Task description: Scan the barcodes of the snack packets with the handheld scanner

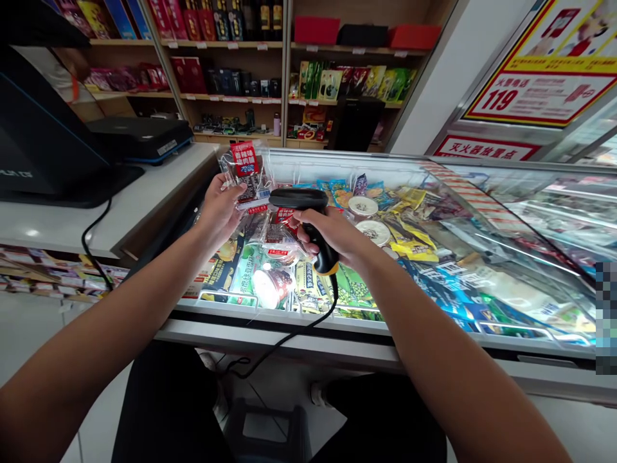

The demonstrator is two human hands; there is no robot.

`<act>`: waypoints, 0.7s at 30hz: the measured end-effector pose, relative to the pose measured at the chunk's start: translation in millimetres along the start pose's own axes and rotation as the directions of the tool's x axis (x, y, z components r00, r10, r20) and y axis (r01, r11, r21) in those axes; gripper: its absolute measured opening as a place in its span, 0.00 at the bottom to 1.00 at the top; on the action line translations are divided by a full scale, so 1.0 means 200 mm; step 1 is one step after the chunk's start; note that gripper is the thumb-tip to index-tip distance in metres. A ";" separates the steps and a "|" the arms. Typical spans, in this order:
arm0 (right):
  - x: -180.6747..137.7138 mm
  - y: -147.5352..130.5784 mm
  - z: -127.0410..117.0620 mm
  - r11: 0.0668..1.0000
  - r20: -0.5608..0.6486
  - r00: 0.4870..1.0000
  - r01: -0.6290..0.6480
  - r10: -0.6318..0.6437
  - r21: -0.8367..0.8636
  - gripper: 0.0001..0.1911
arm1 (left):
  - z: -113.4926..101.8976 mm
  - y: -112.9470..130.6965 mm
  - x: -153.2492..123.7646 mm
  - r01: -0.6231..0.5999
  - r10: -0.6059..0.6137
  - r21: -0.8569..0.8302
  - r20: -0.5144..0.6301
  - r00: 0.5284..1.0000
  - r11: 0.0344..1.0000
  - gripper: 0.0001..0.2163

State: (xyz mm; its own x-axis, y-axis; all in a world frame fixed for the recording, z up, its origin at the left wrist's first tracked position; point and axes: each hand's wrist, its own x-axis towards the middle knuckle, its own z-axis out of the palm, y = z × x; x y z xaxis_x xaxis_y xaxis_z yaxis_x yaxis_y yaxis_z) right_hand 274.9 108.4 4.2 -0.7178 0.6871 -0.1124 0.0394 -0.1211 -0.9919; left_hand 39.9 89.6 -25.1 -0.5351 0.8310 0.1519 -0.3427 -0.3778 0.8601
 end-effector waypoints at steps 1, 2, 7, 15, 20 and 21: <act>0.00 0.01 0.00 1.000 0.004 1.000 0.004 -0.004 -0.013 0.10 | 0.00 0.00 0.00 0.002 -0.002 0.007 -0.002 1.000 1.000 0.13; 0.00 0.01 0.00 1.000 0.004 1.000 0.003 -0.003 -0.026 0.11 | 0.00 0.00 0.00 0.007 -0.007 0.017 -0.004 1.000 1.000 0.13; 0.00 0.00 0.01 0.999 -0.015 0.999 -0.043 0.043 -0.005 0.14 | 0.00 0.01 -0.01 0.037 -0.038 0.057 0.004 0.999 0.998 0.12; 0.00 -0.01 0.00 0.999 -0.031 0.999 -0.019 0.017 -0.045 0.15 | 0.01 0.02 0.00 0.021 -0.020 0.084 -0.012 1.000 0.996 0.13; 0.01 -0.05 -0.08 0.955 -0.291 0.952 0.010 -0.100 -0.296 0.12 | -0.14 0.07 0.10 -0.024 0.049 0.628 -0.022 0.999 0.778 0.25; 0.02 -0.05 -0.10 0.927 -0.351 0.927 -0.014 -0.128 -0.376 0.12 | -0.17 0.09 0.12 -0.084 0.102 0.746 0.022 0.995 0.661 0.31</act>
State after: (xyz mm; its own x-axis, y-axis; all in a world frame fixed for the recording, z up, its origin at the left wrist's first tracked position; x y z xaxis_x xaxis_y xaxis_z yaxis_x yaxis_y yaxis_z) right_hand 285.4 125.9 12.7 -0.4265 0.9045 0.0016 0.3080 0.1468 -0.9400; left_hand -5.9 88.5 -22.4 -0.5504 0.7967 0.2497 0.3949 -0.0151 0.9186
